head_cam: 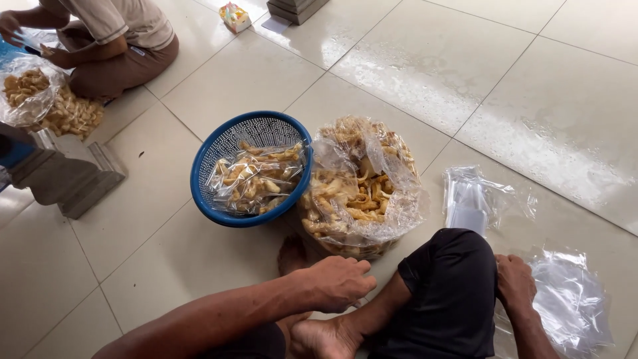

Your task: Packing individual fried snacks into small plastic bags from a large bulk container.

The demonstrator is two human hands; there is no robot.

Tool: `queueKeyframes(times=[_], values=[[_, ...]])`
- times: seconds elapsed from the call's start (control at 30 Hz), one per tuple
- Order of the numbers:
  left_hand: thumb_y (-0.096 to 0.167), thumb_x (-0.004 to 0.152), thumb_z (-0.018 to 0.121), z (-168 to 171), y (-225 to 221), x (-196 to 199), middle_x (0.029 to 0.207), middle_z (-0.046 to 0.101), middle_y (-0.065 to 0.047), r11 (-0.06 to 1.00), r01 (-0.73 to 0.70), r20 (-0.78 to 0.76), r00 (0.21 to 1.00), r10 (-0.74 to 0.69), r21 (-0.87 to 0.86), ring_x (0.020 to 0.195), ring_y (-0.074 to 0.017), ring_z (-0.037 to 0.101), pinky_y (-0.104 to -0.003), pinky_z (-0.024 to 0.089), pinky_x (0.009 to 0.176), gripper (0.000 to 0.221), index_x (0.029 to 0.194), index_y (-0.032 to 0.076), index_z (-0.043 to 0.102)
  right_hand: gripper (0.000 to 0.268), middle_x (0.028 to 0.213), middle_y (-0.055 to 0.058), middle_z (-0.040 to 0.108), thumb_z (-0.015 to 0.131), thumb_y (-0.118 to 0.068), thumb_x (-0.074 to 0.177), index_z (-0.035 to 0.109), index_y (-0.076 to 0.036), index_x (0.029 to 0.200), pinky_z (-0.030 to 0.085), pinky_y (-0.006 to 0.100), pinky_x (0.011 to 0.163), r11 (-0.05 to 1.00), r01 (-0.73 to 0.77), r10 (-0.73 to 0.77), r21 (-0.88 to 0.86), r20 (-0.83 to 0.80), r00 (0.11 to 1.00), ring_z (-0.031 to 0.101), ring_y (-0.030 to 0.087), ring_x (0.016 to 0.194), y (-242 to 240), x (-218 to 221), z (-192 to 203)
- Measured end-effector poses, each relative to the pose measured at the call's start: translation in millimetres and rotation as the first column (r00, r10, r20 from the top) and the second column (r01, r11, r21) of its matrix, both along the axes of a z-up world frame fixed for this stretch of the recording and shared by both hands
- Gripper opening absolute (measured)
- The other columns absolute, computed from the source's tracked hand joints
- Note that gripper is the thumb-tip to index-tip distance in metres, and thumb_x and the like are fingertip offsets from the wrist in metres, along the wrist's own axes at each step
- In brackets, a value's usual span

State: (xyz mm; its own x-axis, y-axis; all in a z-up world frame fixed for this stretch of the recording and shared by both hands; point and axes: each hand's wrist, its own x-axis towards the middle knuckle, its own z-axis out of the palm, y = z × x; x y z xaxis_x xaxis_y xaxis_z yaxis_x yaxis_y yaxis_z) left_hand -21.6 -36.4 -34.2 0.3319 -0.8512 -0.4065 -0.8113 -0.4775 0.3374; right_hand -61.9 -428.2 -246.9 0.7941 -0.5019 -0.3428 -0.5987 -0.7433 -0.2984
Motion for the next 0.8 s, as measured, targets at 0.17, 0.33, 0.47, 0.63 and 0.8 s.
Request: queueKeyframes(times=[0.17,0.33,0.47,0.63,0.8], values=[[0.024,0.091,0.07,2.6,1.9,0.7,0.1,0.059,-0.015,1.0,0.015,0.023,1.0,-0.015,-0.005,0.082,-0.033,0.062,-0.045,0.052,0.069,0.024,0.104,0.005,0.064,0.037,0.118,0.007,0.069,0.049,-0.041,0.103,0.071,-0.013,0.115,0.055,0.04,0.087,0.983,-0.186,0.186,0.002,0.039,0.982,0.068,0.025,0.104,-7.3,-17.8,-14.9],[0.022,0.089,0.07,14.9,5.9,-4.5,0.099,0.06,-0.017,0.999,0.001,-0.039,0.999,-0.003,-0.049,0.084,-0.0359,0.062,-0.048,0.053,0.072,0.024,0.102,0.002,0.065,0.041,0.113,0.018,0.081,0.042,-0.037,0.11,0.069,-0.017,0.134,0.055,0.05,0.078,0.945,0.001,-0.015,0.328,0.041,0.999,0.076,0.039,0.095,-31.2,-33.8,-55.9],[0.019,0.09,0.066,26.4,8.3,-9.0,0.097,0.061,-0.017,0.999,-0.013,-0.093,0.996,0.009,-0.039,0.084,-0.0373,0.064,-0.048,0.054,0.07,0.02,0.1,0.002,0.067,0.046,0.133,0.007,0.064,0.055,-0.034,0.097,0.055,-0.022,0.141,0.057,0.045,0.097,0.956,-0.293,0.293,-0.023,-0.022,0.956,0.065,0.03,0.118,-33.8,-39.8,-71.4],[0.019,0.09,0.068,14.0,13.7,-16.6,0.094,0.061,-0.017,0.993,0.015,-0.032,0.999,-0.019,-0.119,0.079,-0.0365,0.063,-0.047,0.053,0.067,0.018,0.094,0.001,0.067,0.054,0.161,0.016,0.045,0.048,-0.036,0.099,0.046,-0.024,0.153,0.051,0.049,0.11,0.858,-0.28,0.294,-0.431,-0.036,0.955,0.043,0.036,0.15,-47.9,-47.9,-114.4],[0.013,0.092,0.06,5.8,16.1,-23.9,0.094,0.059,-0.016,0.984,0.05,0.057,0.998,-0.041,-0.17,0.075,-0.0338,0.061,-0.045,0.053,0.065,0.011,0.093,0.004,0.066,0.062,0.151,0.025,0.056,0.063,-0.053,0.092,0.063,-0.018,0.144,0.051,0.054,0.102,0.825,-0.103,0.202,-0.556,0.121,0.972,0.057,0.042,0.133,-56.9,-44.1,-113.3]])
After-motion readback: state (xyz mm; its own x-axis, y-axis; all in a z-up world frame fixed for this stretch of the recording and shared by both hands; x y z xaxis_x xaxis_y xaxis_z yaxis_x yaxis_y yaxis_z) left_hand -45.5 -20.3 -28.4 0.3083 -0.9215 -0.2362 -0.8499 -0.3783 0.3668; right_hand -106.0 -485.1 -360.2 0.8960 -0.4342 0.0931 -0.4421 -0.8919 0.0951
